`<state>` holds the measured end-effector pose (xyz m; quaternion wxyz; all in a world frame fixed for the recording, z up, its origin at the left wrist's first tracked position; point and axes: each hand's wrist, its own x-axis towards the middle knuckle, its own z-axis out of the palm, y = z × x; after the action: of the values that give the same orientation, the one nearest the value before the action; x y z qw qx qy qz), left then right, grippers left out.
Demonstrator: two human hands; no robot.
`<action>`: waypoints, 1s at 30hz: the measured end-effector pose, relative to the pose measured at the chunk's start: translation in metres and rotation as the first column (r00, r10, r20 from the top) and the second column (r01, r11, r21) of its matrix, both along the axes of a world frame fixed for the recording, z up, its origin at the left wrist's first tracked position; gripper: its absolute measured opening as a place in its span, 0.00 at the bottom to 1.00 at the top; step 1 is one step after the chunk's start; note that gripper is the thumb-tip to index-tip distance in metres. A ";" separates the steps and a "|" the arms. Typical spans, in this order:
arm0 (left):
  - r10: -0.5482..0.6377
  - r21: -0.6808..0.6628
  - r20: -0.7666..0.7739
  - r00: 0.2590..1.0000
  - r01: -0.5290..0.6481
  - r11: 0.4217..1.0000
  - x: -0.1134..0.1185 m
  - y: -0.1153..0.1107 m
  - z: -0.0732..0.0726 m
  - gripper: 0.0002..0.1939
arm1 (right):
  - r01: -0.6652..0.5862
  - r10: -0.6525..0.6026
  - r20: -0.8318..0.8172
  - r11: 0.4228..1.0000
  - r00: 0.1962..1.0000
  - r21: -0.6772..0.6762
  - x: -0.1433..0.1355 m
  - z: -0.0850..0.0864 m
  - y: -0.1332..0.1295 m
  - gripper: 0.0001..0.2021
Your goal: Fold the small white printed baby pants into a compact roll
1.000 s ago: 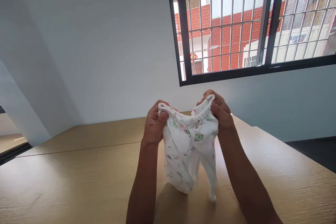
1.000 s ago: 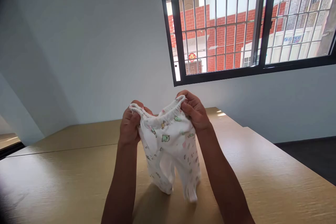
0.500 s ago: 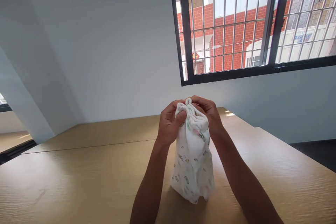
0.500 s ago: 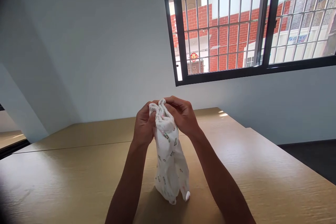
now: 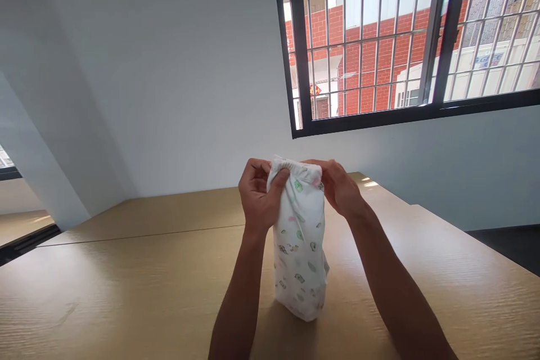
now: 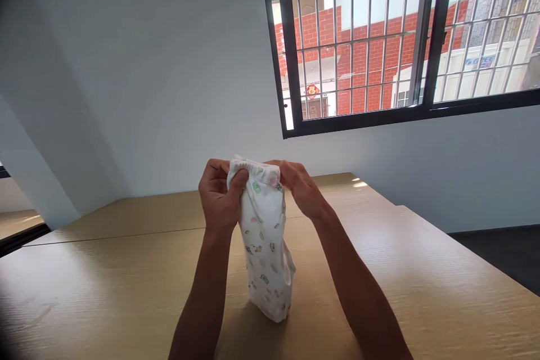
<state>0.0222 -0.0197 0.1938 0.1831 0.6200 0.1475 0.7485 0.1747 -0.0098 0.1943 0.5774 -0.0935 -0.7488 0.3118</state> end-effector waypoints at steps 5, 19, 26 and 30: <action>0.012 -0.067 -0.048 0.999 -0.015 0.998 -0.005 0.006 0.000 0.16 | 0.225 -0.224 0.038 0.974 0.974 -0.018 0.002 0.003 -0.010 0.12; -0.570 -0.570 -0.568 0.594 0.215 0.793 -0.038 0.035 -0.010 0.13 | 0.424 -0.429 -0.156 0.903 0.890 -0.065 0.006 0.001 0.010 0.10; -0.605 -0.547 -0.628 0.491 0.275 0.791 -0.045 0.048 -0.015 0.15 | 0.504 -0.500 -0.206 0.863 0.841 -0.034 0.001 0.002 0.005 0.10; -0.644 -0.582 -0.464 0.609 0.339 0.739 -0.043 0.061 -0.030 0.18 | 0.502 -0.498 -0.231 0.864 0.836 -0.043 0.000 0.001 0.007 0.11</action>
<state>-0.0207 0.0410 0.1638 0.4596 0.7937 0.1829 0.3542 0.1750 -0.0028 0.1955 0.7238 -0.2425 -0.6279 0.1518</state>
